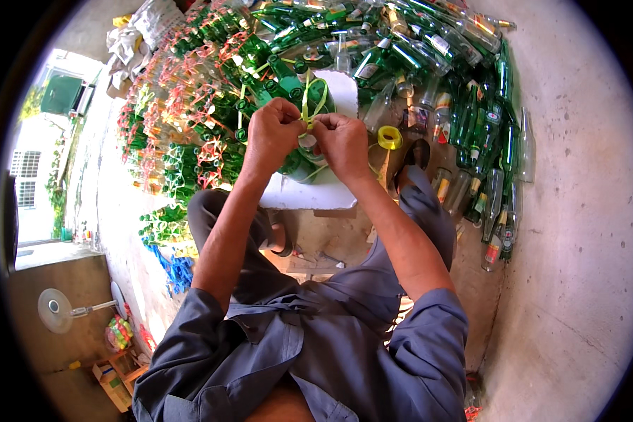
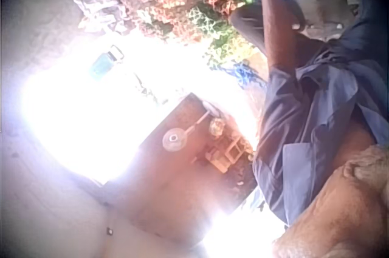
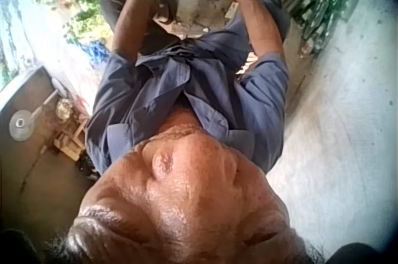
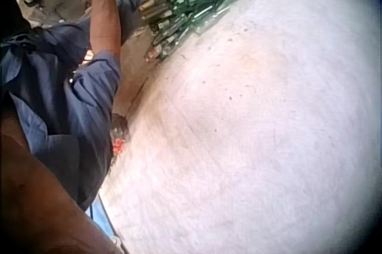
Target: The person bundles green glass bottles together by hand using a yellow plastic ribbon, wrapping the ribbon around the bottle necks and tying a knot.
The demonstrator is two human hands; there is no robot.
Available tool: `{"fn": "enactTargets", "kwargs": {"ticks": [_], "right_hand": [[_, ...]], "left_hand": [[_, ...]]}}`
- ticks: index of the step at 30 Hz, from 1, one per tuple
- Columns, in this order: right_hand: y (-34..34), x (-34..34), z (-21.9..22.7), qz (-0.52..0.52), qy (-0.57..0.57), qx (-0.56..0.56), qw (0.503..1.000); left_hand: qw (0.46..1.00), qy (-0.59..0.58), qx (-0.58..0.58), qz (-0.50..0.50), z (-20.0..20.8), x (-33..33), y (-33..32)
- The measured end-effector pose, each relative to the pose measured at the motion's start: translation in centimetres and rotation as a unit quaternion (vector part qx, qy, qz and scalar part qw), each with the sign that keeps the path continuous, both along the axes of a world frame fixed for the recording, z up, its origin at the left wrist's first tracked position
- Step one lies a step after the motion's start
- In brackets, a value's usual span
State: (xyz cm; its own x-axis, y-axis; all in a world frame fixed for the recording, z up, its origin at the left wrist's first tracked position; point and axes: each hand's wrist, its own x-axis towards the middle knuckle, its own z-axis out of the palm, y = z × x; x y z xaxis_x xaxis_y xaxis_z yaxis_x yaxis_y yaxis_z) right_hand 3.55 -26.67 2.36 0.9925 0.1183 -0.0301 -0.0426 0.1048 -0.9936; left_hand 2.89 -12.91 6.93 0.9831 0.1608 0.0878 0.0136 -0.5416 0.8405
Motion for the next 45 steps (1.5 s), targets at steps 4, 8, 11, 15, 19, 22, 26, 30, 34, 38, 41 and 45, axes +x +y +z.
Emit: {"fn": "enactTargets", "kwargs": {"ticks": [4, 8, 11, 15, 19, 22, 26, 30, 34, 38, 41, 45], "right_hand": [[-0.2, 0.1, 0.2, 0.008, 0.008, -0.015, 1.000], [-0.1, 0.6, 0.0, 0.016, 0.012, -0.008, 1.000], [0.0, 1.2, -0.8, 0.012, 0.010, 0.021, 1.000], [-0.6, 1.6, -1.0, 0.033, 0.067, 0.071, 0.995], [-0.9, 1.8, -0.9, 0.048, 0.104, 0.117, 0.987], [-1.0, 2.0, -0.9, 0.060, 0.141, 0.153, 0.976], [-1.2, 2.3, -1.4, 0.083, 0.166, 0.179, 0.966], [-1.3, 2.2, -0.7, 0.101, 0.181, 0.193, 0.959], [-1.5, 2.2, -0.5, 0.108, 0.198, 0.228, 0.947], [-2.0, 2.7, -1.1, 0.120, 0.205, 0.224, 0.945], [-1.5, 2.5, -0.6, 0.088, 0.154, 0.119, 0.977], [-1.1, 2.7, -1.2, 0.044, 0.076, 0.038, 0.995]], "left_hand": [[0.988, 0.072, -0.131, -0.022, 0.1, 0.6, 0.7], [0.957, 0.112, -0.265, -0.043, 0.3, 1.0, 1.4], [0.931, 0.132, -0.334, -0.060, -0.3, 1.4, 1.9], [0.957, 0.109, -0.256, -0.079, -0.2, 1.2, 1.1], [0.979, 0.079, -0.167, -0.081, -0.4, 1.0, 0.8], [0.993, 0.024, -0.069, -0.097, -0.5, 0.6, 0.5], [0.978, -0.113, 0.104, -0.142, -0.6, 0.4, 0.5], [0.955, -0.197, 0.152, -0.162, -0.9, 0.3, 0.5], [0.945, -0.193, 0.205, -0.164, -0.3, 0.3, 0.2], [0.948, -0.207, 0.191, -0.149, -0.7, 0.7, 0.2], [0.971, -0.186, 0.127, -0.085, -1.6, 1.4, 0.4], [0.998, -0.017, 0.052, -0.017, -0.7, 2.2, -0.2]]}}
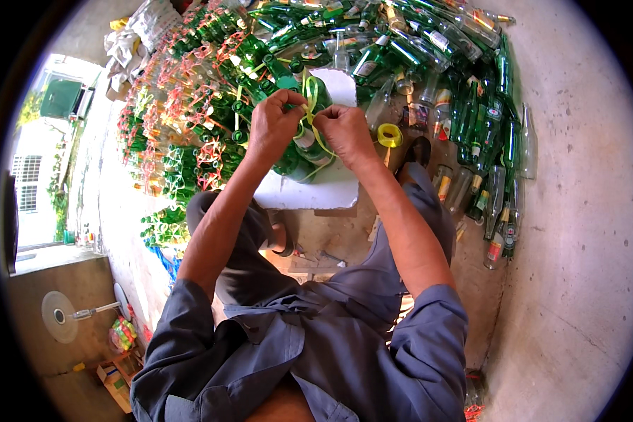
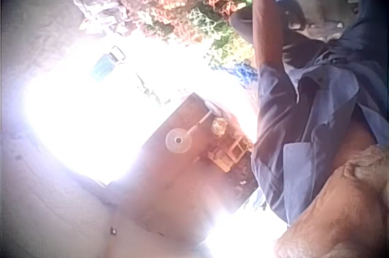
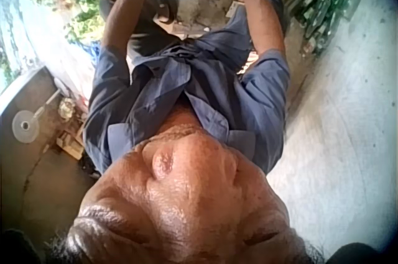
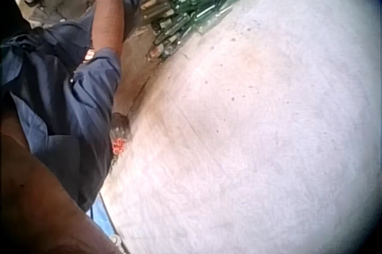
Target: The person bundles green glass bottles together by hand using a yellow plastic ribbon, wrapping the ribbon around the bottle necks and tying a knot.
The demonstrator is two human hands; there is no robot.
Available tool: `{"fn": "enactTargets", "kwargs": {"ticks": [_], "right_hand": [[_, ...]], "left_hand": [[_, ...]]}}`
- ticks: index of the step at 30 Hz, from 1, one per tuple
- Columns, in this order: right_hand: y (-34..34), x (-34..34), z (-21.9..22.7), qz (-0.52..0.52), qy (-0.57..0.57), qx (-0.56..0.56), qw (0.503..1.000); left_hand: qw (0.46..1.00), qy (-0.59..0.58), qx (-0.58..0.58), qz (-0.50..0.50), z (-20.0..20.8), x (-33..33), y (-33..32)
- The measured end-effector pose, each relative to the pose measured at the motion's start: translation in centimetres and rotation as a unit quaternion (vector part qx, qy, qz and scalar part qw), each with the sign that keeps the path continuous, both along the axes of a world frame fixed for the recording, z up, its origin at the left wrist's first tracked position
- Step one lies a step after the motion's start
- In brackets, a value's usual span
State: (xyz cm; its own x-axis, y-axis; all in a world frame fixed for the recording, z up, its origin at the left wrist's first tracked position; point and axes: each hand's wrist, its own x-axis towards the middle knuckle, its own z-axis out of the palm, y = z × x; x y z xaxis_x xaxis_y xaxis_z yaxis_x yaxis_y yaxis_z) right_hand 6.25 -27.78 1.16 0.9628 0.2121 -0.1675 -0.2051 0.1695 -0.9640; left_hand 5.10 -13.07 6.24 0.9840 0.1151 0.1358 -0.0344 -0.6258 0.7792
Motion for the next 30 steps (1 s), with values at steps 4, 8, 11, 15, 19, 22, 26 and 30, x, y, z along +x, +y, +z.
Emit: {"fn": "enactTargets", "kwargs": {"ticks": [4, 8, 11, 15, 19, 22, 26, 30], "right_hand": [[-0.1, 0.7, -0.2, 0.010, 0.026, 0.027, 0.999], [-0.3, 1.1, -0.2, 0.008, 0.073, 0.084, 0.994], [0.2, 1.0, 0.0, 0.006, 0.074, 0.098, 0.992], [0.2, 1.1, -0.2, -0.007, 0.016, 0.034, 0.999], [-0.1, 1.8, -0.8, -0.009, 0.040, 0.053, 0.998], [0.1, 2.0, -0.9, -0.012, 0.071, 0.078, 0.994], [-0.2, 2.0, -1.2, -0.006, 0.091, 0.101, 0.991], [-0.5, 2.5, -1.7, 0.014, 0.102, 0.124, 0.987]], "left_hand": [[0.999, -0.022, -0.028, -0.029, -0.6, 0.9, 0.2], [0.996, -0.034, -0.059, -0.063, -0.5, 1.3, 0.2], [0.977, -0.031, -0.188, -0.092, -1.1, 1.5, 0.6], [0.969, 0.033, -0.190, -0.154, 0.0, 1.6, 1.0], [0.981, 0.038, -0.040, -0.187, 0.5, 1.7, 1.4], [0.978, -0.034, 0.115, -0.168, 0.2, 1.7, 1.4], [0.963, -0.094, 0.217, -0.125, -0.5, 1.5, 0.9], [0.984, -0.081, 0.129, -0.092, -1.1, 2.1, 1.3]]}}
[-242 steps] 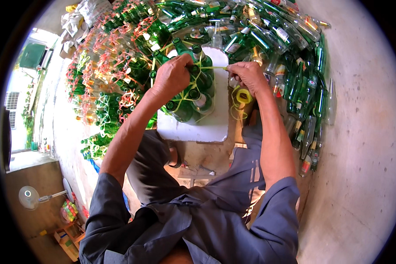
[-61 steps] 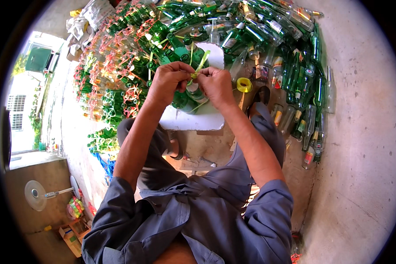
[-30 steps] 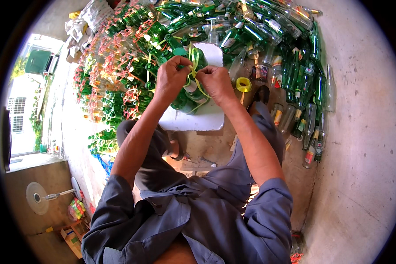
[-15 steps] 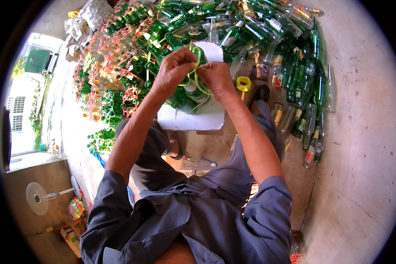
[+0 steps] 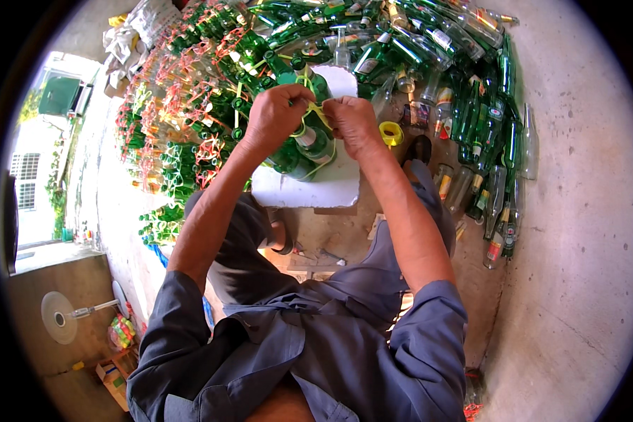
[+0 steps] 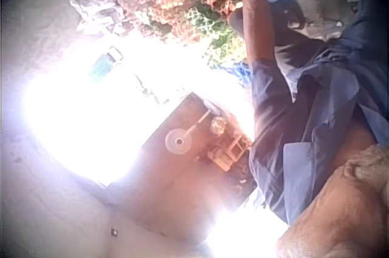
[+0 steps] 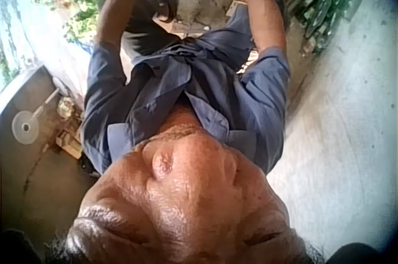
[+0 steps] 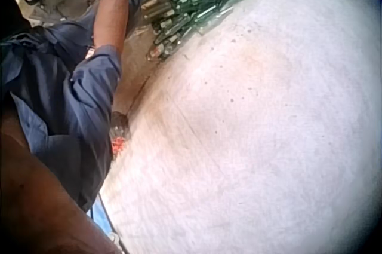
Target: The person bundles green glass bottles together by hand using a yellow plastic ribbon, wrapping the ribbon around the bottle necks and tying a knot.
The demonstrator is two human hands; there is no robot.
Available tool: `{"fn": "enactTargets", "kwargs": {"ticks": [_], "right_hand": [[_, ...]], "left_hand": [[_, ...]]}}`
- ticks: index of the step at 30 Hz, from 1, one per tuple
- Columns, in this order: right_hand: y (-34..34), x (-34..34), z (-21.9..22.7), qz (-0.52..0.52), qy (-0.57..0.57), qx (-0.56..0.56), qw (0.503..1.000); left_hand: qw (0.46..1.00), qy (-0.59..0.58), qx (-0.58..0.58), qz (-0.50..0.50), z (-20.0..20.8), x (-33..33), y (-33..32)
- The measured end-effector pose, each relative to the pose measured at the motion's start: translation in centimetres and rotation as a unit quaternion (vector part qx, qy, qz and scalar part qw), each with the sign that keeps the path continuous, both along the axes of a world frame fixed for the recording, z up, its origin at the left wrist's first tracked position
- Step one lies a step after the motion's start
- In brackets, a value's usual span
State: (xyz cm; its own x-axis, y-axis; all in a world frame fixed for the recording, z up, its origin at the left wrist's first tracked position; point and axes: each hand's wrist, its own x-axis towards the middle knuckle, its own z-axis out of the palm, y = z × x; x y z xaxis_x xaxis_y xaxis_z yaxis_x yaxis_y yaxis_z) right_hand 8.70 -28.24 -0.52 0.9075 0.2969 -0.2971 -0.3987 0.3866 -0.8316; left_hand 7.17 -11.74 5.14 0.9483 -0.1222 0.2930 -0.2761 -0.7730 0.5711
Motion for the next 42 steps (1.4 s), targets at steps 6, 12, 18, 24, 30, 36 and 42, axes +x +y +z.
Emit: {"fn": "enactTargets", "kwargs": {"ticks": [6, 12, 18, 24, 30, 36, 42], "right_hand": [[-0.3, -0.1, 0.9, 0.017, -0.139, -0.179, 0.974], [-1.2, 0.7, -0.7, 0.041, -0.206, -0.273, 0.939], [-2.2, 1.3, -0.9, -0.025, -0.109, -0.211, 0.971], [-2.3, 2.3, -1.2, -0.085, 0.099, 0.042, 0.990], [-3.5, 3.0, -2.7, -0.065, 0.119, 0.034, 0.990], [-4.9, 2.8, -1.7, -0.018, 0.043, -0.108, 0.993], [-8.8, 3.3, -1.8, 0.075, -0.004, -0.133, 0.988]], "left_hand": [[0.849, 0.208, -0.487, 0.007, 1.8, 0.7, 1.6], [0.929, 0.159, -0.319, -0.101, 1.3, 1.4, 2.1], [0.988, 0.008, 0.119, -0.102, 2.6, 0.5, 0.9], [0.983, -0.011, 0.172, -0.067, 1.9, 0.3, 1.3], [0.994, -0.008, 0.107, -0.020, 1.5, -0.5, 1.3], [0.993, -0.067, 0.088, 0.037, 0.6, -0.7, 1.9], [0.984, 0.103, -0.139, 0.036, 0.9, -0.6, 2.0]]}}
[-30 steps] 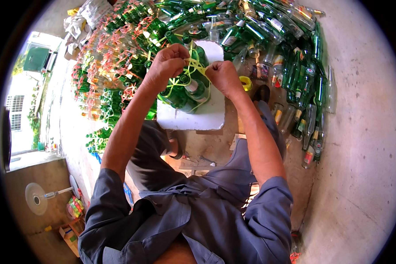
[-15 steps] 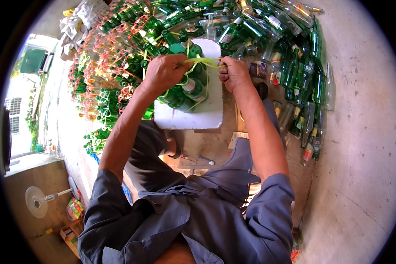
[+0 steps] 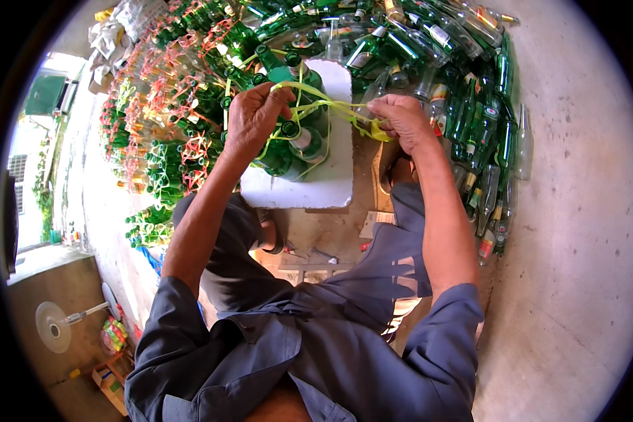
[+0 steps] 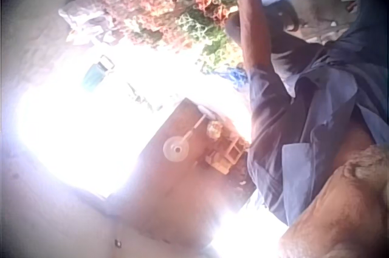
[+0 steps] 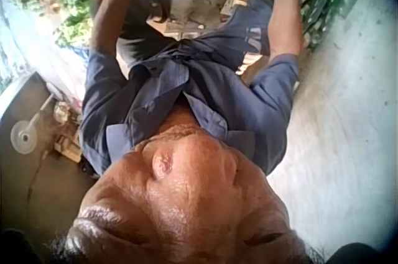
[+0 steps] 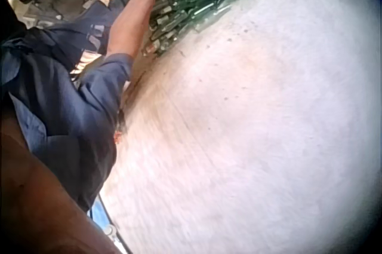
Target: The person bundles green glass bottles together by hand using a yellow plastic ribbon, wrapping the ribbon around the bottle necks and tying a knot.
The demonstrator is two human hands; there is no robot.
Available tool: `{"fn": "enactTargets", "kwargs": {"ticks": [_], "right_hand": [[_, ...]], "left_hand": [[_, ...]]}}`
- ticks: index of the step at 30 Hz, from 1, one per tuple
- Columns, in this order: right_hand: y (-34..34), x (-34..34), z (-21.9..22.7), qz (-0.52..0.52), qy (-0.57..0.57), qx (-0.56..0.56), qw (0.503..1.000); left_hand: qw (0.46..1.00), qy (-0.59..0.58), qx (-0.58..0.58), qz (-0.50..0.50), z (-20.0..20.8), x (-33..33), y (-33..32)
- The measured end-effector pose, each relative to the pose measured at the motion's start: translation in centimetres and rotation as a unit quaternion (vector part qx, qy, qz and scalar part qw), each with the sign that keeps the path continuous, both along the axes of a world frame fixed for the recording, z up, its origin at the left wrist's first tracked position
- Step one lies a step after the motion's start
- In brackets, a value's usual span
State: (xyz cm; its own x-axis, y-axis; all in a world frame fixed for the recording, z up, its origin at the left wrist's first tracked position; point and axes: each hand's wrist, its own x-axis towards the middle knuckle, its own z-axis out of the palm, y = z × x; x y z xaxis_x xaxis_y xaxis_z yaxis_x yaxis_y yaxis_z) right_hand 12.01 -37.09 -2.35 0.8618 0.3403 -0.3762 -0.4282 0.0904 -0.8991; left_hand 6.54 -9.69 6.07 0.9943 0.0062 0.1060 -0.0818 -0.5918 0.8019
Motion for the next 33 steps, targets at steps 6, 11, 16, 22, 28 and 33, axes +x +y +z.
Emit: {"fn": "enactTargets", "kwargs": {"ticks": [6, 11, 16, 22, 28, 33], "right_hand": [[-0.8, 0.3, 0.2, 0.039, -0.003, 0.044, 0.998], [0.1, 0.2, 0.3, 0.046, -0.004, 0.052, 0.998], [0.9, 0.4, 0.5, 0.030, 0.029, 0.072, 0.996], [0.3, 1.0, -0.7, 0.050, 0.050, 0.065, 0.995], [1.3, 0.9, -0.2, 0.011, 0.042, 0.191, 0.981], [2.3, 0.6, 1.6, 0.046, 0.006, 0.200, 0.979]], "left_hand": [[1.000, 0.006, 0.000, -0.004, 0.1, -0.1, -0.9], [1.000, 0.003, -0.004, 0.001, 0.1, 0.0, -1.0], [0.999, 0.012, -0.048, 0.012, -0.4, 0.4, -0.6], [0.999, 0.018, -0.015, 0.022, 0.2, 0.5, -1.1], [0.998, 0.036, -0.059, 0.013, 0.3, 0.4, -0.9], [0.981, 0.037, -0.186, -0.042, -0.8, 0.9, -0.1]]}}
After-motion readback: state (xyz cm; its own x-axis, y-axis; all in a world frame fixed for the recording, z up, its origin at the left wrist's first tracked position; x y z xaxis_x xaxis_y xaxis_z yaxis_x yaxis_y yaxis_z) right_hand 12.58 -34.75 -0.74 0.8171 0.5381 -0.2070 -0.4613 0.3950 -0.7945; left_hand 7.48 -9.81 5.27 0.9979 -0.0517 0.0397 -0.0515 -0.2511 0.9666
